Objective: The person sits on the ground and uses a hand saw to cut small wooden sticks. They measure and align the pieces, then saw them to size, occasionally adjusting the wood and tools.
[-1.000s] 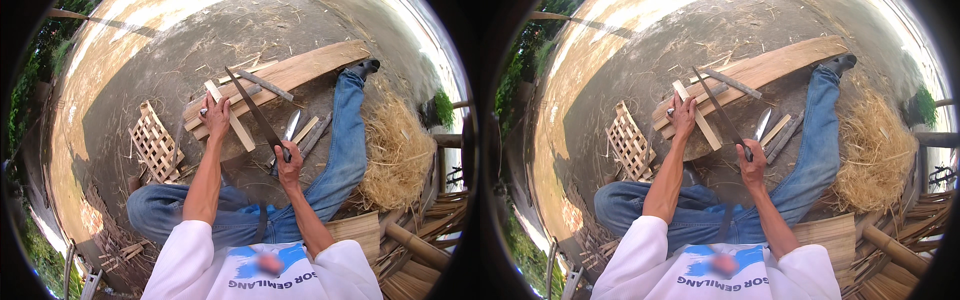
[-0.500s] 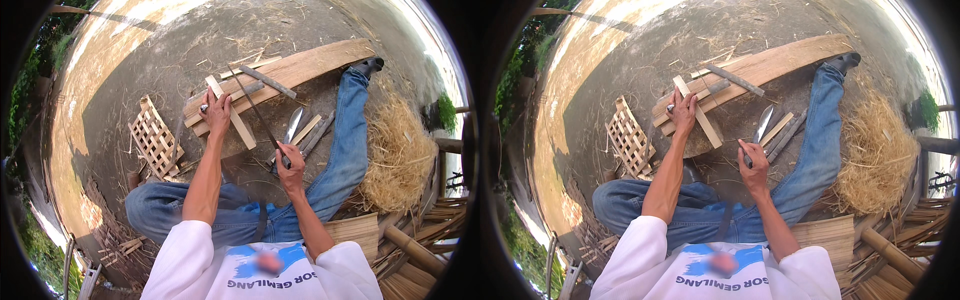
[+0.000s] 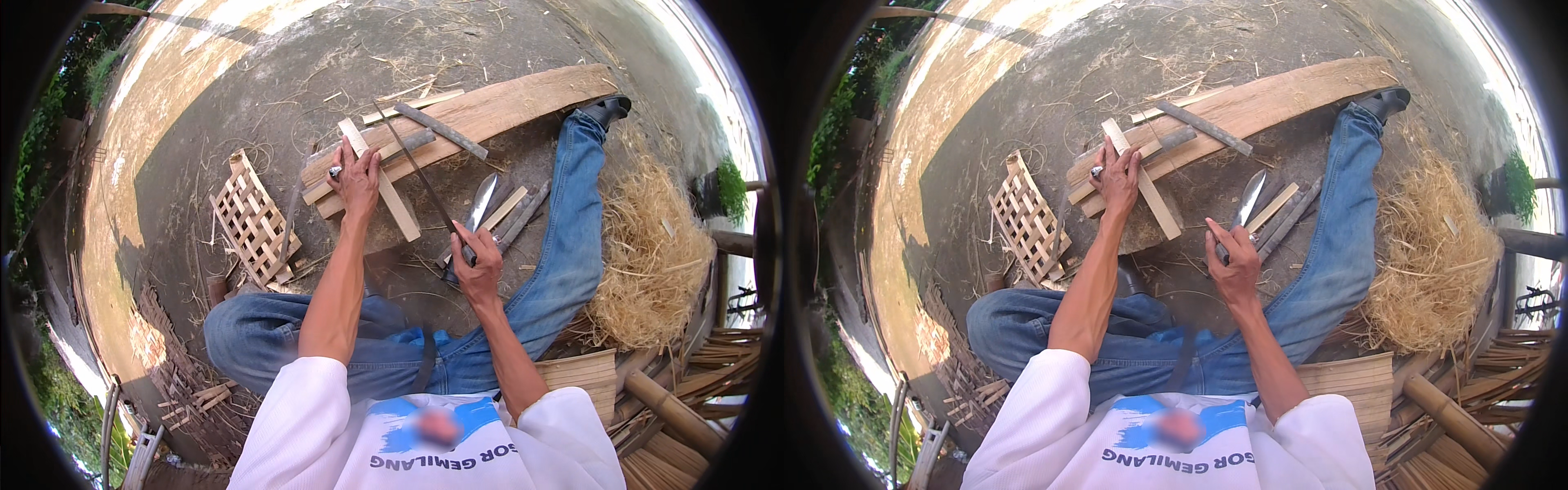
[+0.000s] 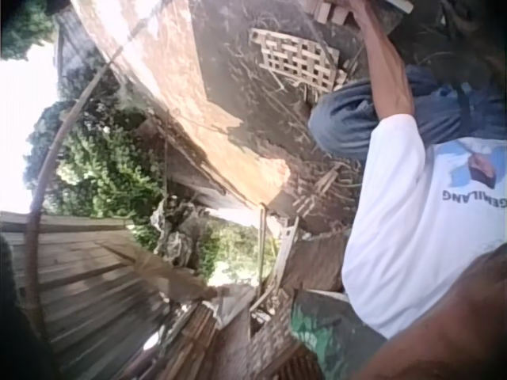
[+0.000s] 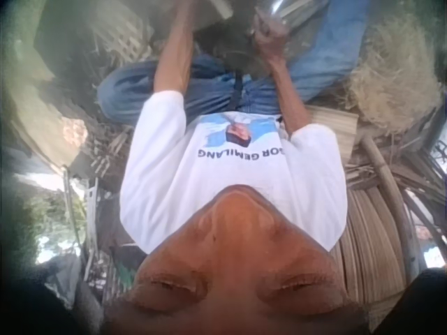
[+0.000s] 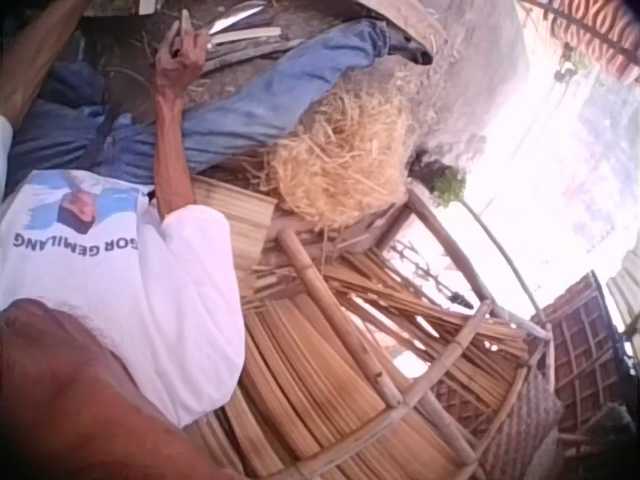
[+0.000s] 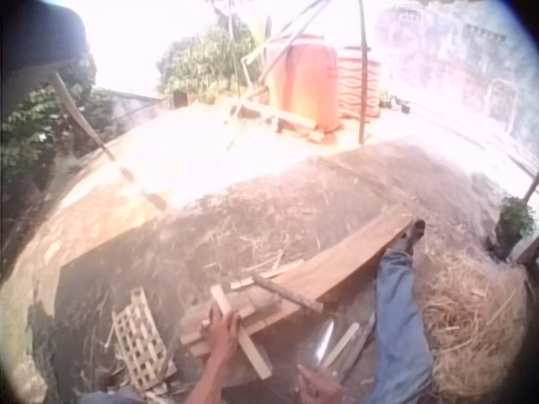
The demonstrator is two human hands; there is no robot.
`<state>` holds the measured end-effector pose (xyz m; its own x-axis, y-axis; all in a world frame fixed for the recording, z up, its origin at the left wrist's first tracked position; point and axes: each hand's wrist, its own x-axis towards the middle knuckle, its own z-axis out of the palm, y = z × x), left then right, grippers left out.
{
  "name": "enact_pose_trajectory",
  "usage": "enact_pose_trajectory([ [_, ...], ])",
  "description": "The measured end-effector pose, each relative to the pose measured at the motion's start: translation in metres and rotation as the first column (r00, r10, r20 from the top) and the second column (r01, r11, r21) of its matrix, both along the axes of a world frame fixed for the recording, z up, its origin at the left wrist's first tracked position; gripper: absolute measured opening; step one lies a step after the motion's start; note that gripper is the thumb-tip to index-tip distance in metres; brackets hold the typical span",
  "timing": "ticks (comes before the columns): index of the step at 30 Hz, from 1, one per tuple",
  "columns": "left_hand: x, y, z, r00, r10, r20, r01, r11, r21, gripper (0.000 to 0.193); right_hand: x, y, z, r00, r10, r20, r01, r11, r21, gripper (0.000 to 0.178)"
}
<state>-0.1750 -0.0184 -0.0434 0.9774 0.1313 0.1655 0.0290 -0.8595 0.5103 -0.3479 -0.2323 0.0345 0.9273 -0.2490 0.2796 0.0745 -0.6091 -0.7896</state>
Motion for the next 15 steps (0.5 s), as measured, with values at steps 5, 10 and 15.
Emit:
enact_pose_trajectory([
  [5,-0.001,0.001,0.002,1.0,-0.003,-0.001,0.003,1.0,-0.007,0.036,0.009,-0.002,0.002,0.999,0.023,0.029,-0.021,0.998,-0.063,0.034],
  [10,-0.002,0.001,0.0,1.0,-0.002,0.01,0.002,1.0,-0.009,0.035,-0.006,0.0,-0.008,0.999,0.006,-0.034,-0.008,0.998,-0.065,0.033],
  [15,0.0,0.001,-0.004,1.0,0.008,0.0,-0.008,1.0,-0.009,0.036,0.027,0.009,-0.002,1.0,0.023,-0.005,-0.023,0.996,-0.09,0.032],
])
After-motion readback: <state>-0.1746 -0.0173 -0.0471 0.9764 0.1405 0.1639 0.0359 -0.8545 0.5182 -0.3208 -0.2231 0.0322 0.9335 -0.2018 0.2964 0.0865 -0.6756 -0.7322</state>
